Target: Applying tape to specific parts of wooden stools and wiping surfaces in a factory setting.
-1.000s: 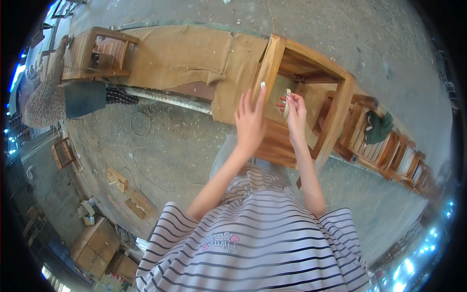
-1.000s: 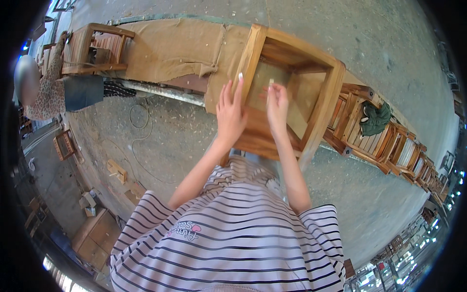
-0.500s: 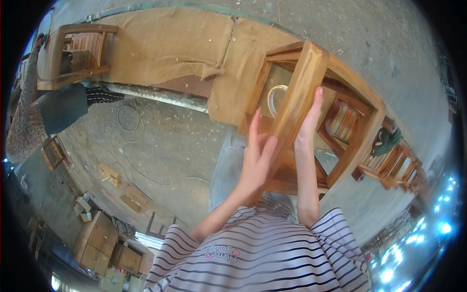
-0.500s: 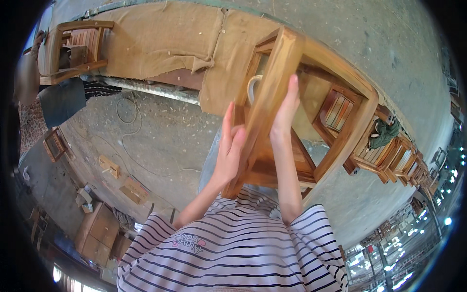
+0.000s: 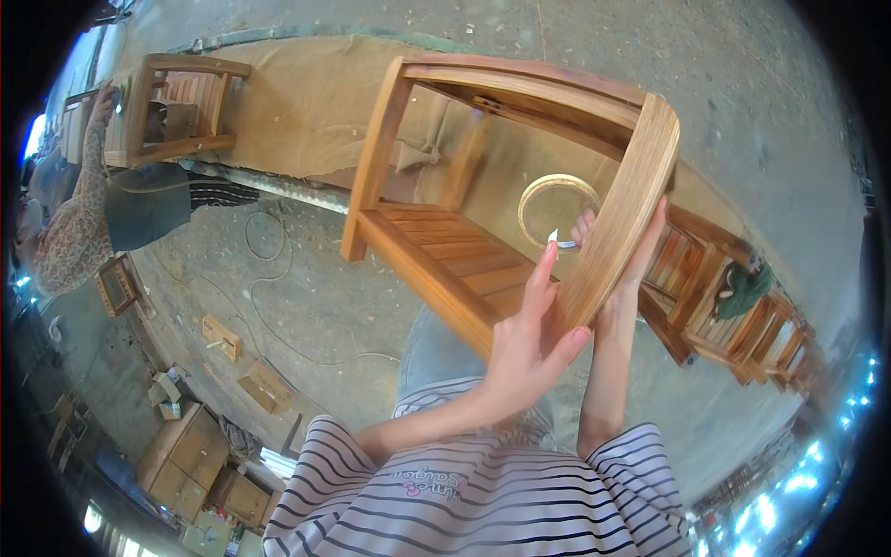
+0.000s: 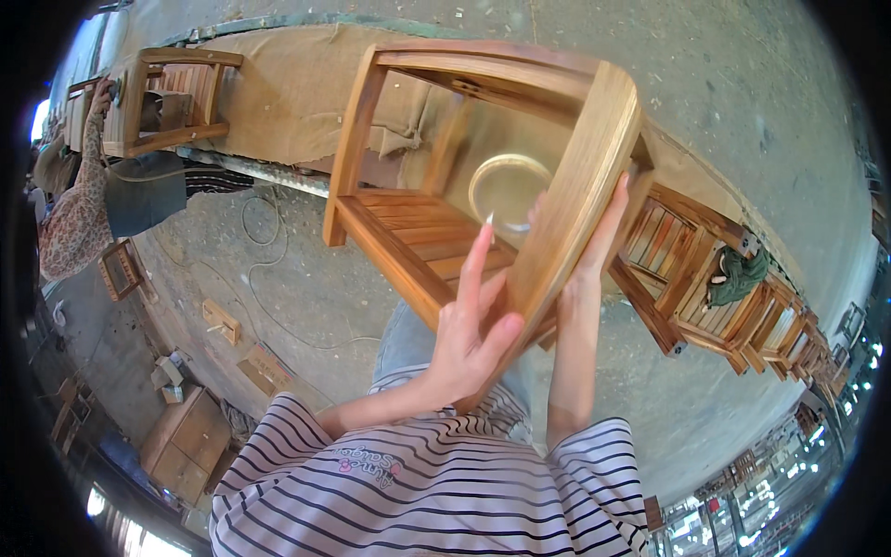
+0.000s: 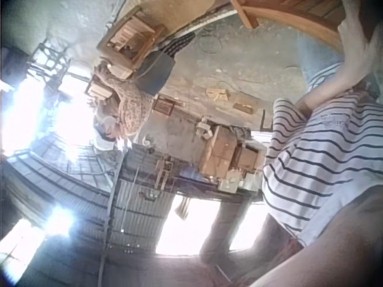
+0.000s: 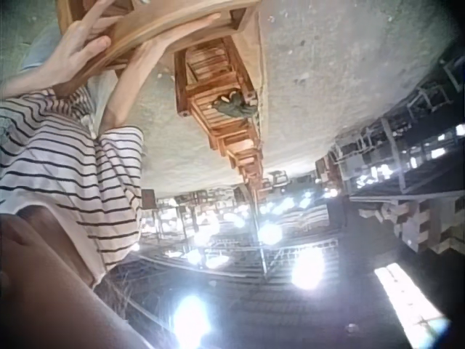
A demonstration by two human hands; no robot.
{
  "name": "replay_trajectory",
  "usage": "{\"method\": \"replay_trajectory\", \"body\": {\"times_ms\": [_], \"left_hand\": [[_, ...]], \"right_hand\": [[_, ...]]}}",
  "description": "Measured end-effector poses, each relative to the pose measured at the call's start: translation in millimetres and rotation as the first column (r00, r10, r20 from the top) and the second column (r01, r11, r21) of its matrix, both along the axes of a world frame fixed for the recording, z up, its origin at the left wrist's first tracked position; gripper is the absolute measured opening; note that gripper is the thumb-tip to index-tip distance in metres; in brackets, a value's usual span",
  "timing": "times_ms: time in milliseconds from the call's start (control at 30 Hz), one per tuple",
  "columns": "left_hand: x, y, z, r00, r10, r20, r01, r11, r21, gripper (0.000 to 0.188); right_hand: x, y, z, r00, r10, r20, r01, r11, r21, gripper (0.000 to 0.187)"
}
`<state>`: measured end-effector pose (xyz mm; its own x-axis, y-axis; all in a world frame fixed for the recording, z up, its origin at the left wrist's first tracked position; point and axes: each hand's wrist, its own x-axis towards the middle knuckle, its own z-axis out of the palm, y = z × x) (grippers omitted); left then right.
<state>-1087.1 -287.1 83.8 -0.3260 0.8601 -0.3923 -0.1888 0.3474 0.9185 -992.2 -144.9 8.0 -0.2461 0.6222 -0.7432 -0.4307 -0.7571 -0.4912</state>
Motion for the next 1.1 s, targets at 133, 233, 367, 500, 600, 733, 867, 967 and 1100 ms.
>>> {"method": "replay_trajectory", "body": {"times_ms": [133,233,367,500,600,733,867,967,1100], "left_hand": [[30,17,-26,0.994,-0.1,-0.036,0.098,0.994,-0.043,0.083],[62,33,-42,0.996,-0.088,0.003,0.088,0.995,-0.053,0.083],[92,49,-76,0.937,-0.296,0.185,0.318,0.942,-0.104,0.083],[61,57,-120,0.993,-0.117,-0.03,0.114,0.991,-0.07,0.075],[15,68,-176,0.94,0.033,-0.34,-0.051,0.998,-0.044,0.071],[-48,107,-217,0.819,0.073,-0.57,-0.097,0.995,-0.012,0.064],[-62,149,-223,0.763,-0.088,-0.64,-0.042,0.982,-0.185,0.061],[-43,179,-238,0.663,-0.062,-0.746,0.053,0.998,-0.036,0.06],[-33,188,-236,0.574,-0.09,-0.814,-0.025,0.992,-0.127,0.056]], "right_hand": [[26,17,-35,0.983,0.005,-0.185,-0.016,0.998,-0.055,0.07],[50,30,-50,0.99,-0.103,0.092,0.116,0.981,-0.153,0.069],[172,48,-151,0.932,0.088,-0.35,-0.066,0.995,0.072,0.044],[221,57,-202,0.912,0.053,-0.408,-0.057,0.998,0.002,0.02],[248,65,-242,0.892,0.078,-0.445,-0.076,0.997,0.022,0.02],[279,70,-293,0.907,0.146,-0.394,-0.134,0.989,0.058,0.023],[292,57,-300,0.999,0.041,-0.03,-0.039,0.997,0.067,0.029],[332,57,-307,0.969,-0.171,0.178,0.202,0.964,-0.171,0.034],[277,43,-227,0.694,-0.175,0.698,0.124,0.985,0.123,0.043]]}}
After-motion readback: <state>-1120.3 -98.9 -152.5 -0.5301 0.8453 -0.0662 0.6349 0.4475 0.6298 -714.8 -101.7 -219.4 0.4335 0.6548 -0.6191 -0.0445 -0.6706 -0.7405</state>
